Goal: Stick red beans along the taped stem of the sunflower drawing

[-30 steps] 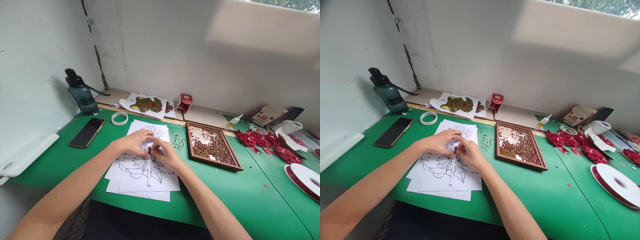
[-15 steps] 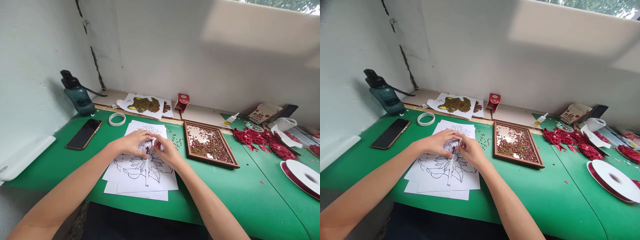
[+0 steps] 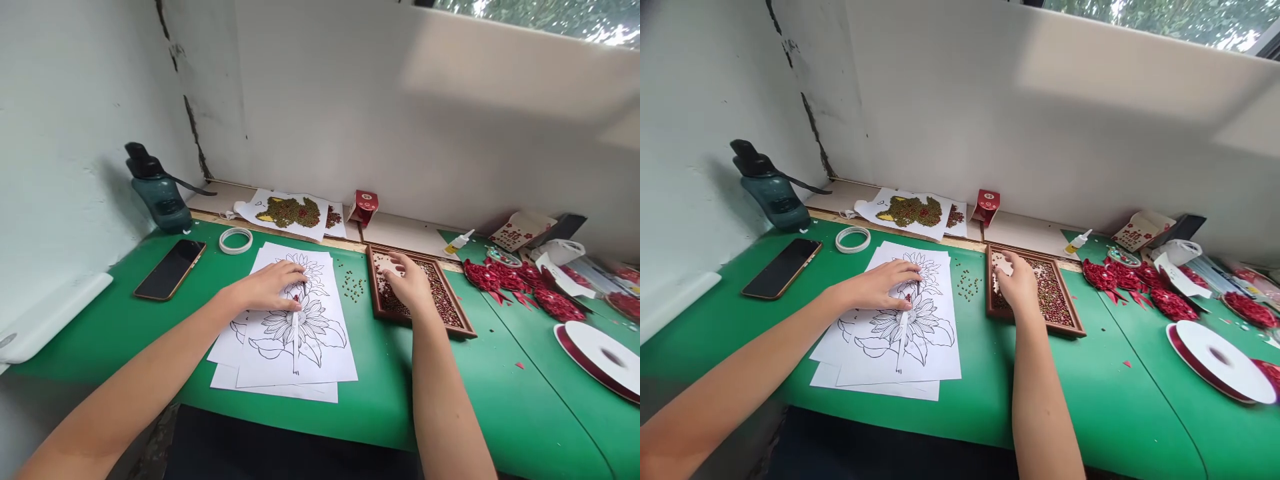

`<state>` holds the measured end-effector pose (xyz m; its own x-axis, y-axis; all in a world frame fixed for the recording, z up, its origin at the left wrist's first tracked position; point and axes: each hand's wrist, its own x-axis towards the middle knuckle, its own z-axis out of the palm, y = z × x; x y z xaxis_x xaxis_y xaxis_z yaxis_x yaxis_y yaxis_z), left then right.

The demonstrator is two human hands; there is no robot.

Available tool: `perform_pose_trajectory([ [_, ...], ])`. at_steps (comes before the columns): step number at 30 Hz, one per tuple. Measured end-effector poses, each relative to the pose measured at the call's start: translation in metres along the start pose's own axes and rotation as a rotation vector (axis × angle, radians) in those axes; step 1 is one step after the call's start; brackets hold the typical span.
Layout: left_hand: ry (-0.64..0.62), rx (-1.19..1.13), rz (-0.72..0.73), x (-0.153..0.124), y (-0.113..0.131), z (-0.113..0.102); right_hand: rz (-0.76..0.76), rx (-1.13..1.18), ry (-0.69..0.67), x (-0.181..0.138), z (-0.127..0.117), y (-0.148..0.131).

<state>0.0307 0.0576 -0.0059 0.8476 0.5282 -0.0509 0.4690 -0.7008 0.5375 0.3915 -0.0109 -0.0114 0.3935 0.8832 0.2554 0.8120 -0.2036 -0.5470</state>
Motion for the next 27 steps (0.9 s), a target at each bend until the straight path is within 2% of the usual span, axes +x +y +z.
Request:
perform_pose_trajectory([
  [3,0.006,0.0,0.014,0.0,-0.003,0.002,0.089,0.037,-0.051,0.002,-0.008,0.015],
  [8,0.012,0.008,0.019,0.0,-0.004,0.002,0.141,0.132,-0.191,0.005,-0.019,0.037],
  [15,0.002,0.006,0.006,0.0,-0.003,0.001,0.145,0.115,-0.26,0.004,-0.032,0.042],
  [22,0.016,0.015,0.065,0.002,0.0,0.001,0.151,-0.107,-0.184,0.003,-0.023,0.031],
  [27,0.068,0.023,0.102,0.002,0.003,0.0,0.14,-0.159,-0.162,0.002,-0.018,0.018],
])
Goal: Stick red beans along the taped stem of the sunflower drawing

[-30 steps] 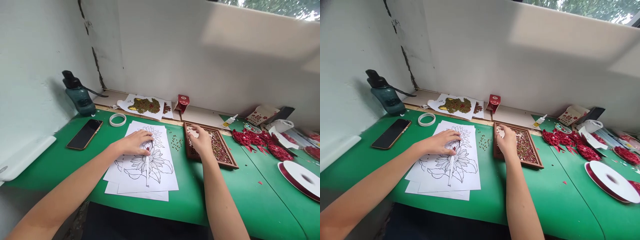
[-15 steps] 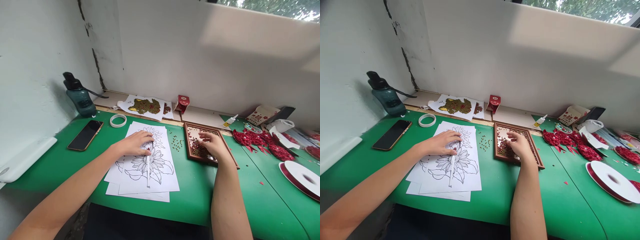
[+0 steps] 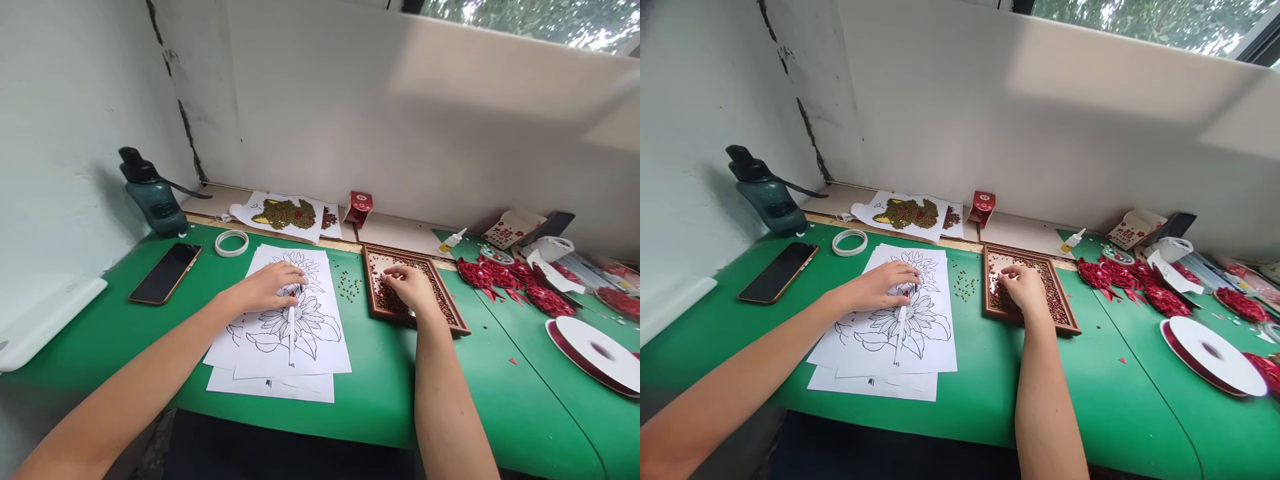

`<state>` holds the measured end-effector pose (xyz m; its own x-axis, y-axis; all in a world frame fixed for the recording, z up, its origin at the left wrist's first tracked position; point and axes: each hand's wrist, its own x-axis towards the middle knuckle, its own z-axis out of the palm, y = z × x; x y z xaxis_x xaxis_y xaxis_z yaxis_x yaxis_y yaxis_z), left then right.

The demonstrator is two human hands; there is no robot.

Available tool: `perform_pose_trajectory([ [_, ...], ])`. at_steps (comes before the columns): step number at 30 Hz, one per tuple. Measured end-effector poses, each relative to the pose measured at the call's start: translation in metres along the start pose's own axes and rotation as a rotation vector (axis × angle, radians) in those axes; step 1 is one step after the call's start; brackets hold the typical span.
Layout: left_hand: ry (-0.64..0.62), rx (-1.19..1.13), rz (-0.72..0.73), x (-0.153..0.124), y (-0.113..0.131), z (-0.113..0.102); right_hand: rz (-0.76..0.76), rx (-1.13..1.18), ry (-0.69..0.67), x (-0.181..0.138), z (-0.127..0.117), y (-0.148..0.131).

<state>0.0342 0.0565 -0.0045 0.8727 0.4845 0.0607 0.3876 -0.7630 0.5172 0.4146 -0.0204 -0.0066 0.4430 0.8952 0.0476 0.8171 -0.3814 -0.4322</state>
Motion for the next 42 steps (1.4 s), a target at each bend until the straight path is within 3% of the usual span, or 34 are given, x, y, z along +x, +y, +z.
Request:
perform_pose_trajectory([
  [14,0.061,0.008,0.006,-0.002,-0.003,-0.001,0.009,-0.041,0.036,0.004,0.007,0.005],
  [19,0.033,-0.014,-0.001,-0.002,0.0,-0.002,0.077,0.063,0.133,0.006,0.003,0.015],
  [24,-0.001,-0.041,-0.026,-0.003,0.0,-0.002,0.051,0.094,0.032,0.008,0.004,0.023],
  [42,0.092,-0.053,0.03,-0.005,0.0,-0.003,0.023,-0.067,0.128,0.011,0.016,0.014],
])
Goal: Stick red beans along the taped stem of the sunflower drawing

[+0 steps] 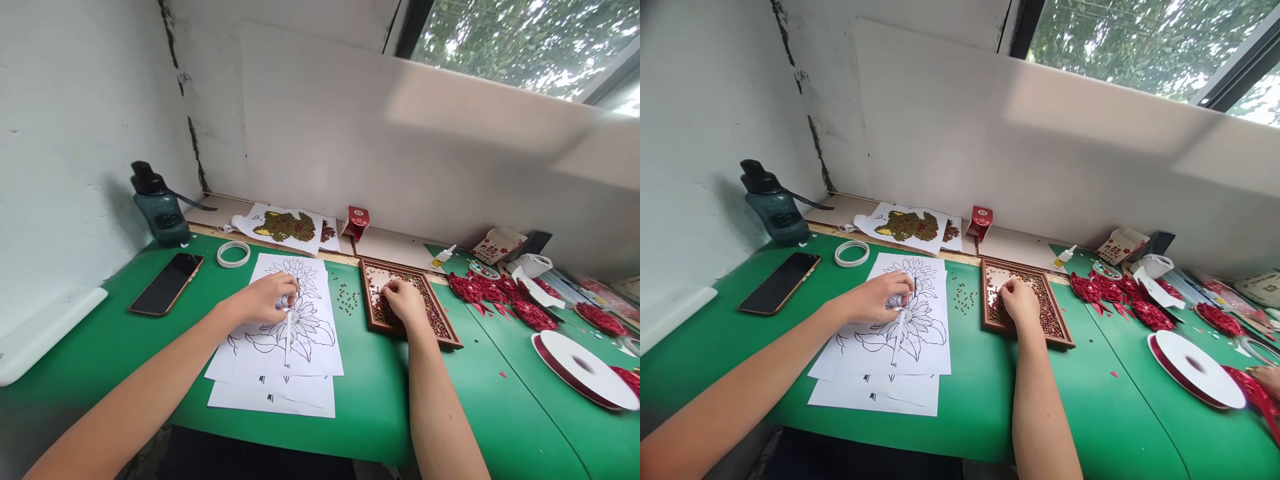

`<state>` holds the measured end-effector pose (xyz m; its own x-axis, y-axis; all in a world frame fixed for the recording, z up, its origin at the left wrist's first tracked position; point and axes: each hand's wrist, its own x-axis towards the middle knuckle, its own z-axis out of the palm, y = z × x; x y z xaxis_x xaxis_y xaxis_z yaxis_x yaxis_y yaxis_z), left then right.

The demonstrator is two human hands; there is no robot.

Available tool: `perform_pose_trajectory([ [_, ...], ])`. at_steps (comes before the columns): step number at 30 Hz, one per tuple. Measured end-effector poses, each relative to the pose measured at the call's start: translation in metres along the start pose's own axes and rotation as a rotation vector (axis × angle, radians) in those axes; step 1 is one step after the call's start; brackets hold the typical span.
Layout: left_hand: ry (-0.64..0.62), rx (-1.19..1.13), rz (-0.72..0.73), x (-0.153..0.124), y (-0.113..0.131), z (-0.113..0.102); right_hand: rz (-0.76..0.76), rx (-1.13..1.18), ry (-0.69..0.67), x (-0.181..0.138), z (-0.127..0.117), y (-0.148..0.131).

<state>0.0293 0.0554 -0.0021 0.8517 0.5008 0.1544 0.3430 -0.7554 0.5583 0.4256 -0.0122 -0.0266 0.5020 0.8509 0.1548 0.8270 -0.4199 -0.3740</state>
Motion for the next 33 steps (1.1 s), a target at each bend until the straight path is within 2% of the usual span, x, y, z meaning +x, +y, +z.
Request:
perform_pose_trajectory([
  [3,0.026,0.006,0.015,0.0,-0.001,0.003,-0.014,0.035,0.078,-0.003,-0.003,-0.004],
  [7,0.063,0.039,0.032,-0.002,0.007,0.007,-0.05,0.145,0.293,-0.01,-0.013,-0.018],
  [9,0.102,0.041,0.041,-0.005,0.012,0.008,-0.105,0.211,0.367,-0.016,-0.016,-0.03],
  [11,0.147,0.044,0.038,-0.009,0.015,0.01,-0.188,0.272,0.384,-0.024,-0.012,-0.045],
  [17,0.149,0.078,0.011,-0.012,0.016,0.016,-0.526,0.385,0.178,-0.052,0.019,-0.093],
  [22,0.145,0.073,0.032,-0.011,0.016,0.017,-0.738,0.321,0.007,-0.074,0.032,-0.118],
  [29,0.148,0.08,0.035,-0.009,0.013,0.017,-0.818,0.334,-0.043,-0.087,0.053,-0.152],
  [33,0.176,0.06,0.025,-0.01,0.006,0.015,-0.869,0.32,-0.056,-0.091,0.063,-0.157],
])
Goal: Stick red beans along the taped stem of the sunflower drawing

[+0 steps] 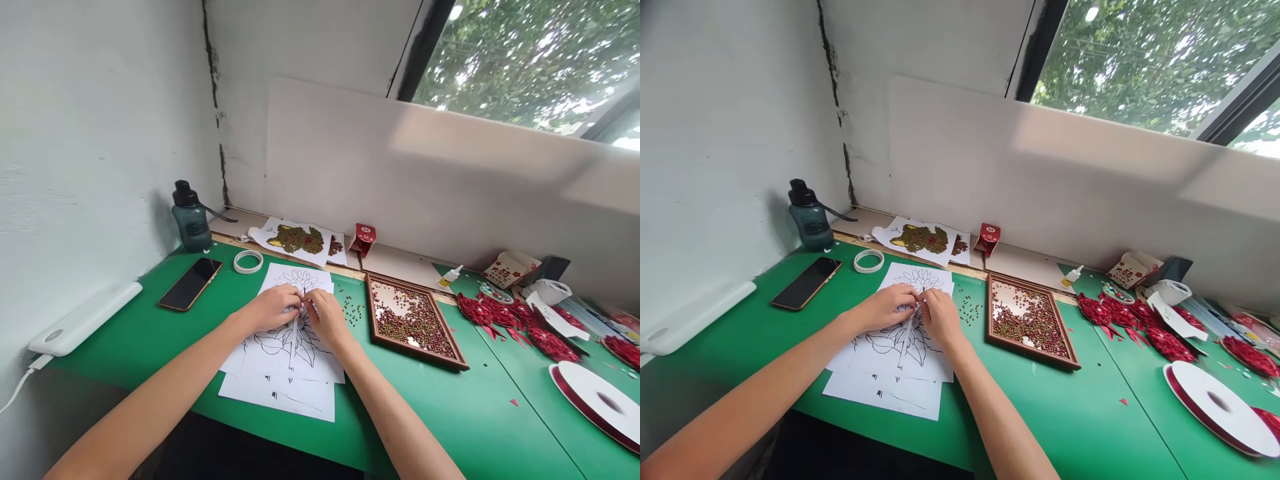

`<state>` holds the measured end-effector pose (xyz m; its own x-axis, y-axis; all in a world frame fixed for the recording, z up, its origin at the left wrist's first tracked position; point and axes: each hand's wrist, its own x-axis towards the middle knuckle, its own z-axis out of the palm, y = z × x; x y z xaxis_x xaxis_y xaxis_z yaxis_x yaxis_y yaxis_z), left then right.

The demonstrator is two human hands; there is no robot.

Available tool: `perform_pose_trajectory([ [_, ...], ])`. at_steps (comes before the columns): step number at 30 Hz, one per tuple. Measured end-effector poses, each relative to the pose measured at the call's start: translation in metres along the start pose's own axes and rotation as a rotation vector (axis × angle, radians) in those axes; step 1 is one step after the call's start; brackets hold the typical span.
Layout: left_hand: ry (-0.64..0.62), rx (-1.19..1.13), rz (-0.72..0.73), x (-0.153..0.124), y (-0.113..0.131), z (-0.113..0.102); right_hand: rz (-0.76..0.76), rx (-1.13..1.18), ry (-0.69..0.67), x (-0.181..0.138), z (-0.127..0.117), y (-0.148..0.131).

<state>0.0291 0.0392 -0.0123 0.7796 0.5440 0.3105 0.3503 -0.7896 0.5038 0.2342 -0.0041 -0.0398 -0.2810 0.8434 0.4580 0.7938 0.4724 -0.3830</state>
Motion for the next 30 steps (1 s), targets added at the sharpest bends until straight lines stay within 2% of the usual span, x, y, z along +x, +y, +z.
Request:
perform_pose_trajectory([
  [7,0.014,-0.021,-0.066,-0.004,-0.005,-0.007,-0.009,0.113,-0.066,-0.012,-0.004,0.002],
  [13,-0.042,-0.069,-0.087,-0.007,-0.006,-0.009,0.039,0.181,-0.081,-0.013,-0.007,0.0],
  [23,-0.029,-0.144,-0.014,-0.003,-0.003,-0.001,0.046,0.172,-0.113,-0.012,-0.002,0.004],
  [30,-0.159,-0.221,-0.128,-0.007,-0.007,-0.011,0.051,0.154,-0.102,-0.013,-0.003,0.004],
])
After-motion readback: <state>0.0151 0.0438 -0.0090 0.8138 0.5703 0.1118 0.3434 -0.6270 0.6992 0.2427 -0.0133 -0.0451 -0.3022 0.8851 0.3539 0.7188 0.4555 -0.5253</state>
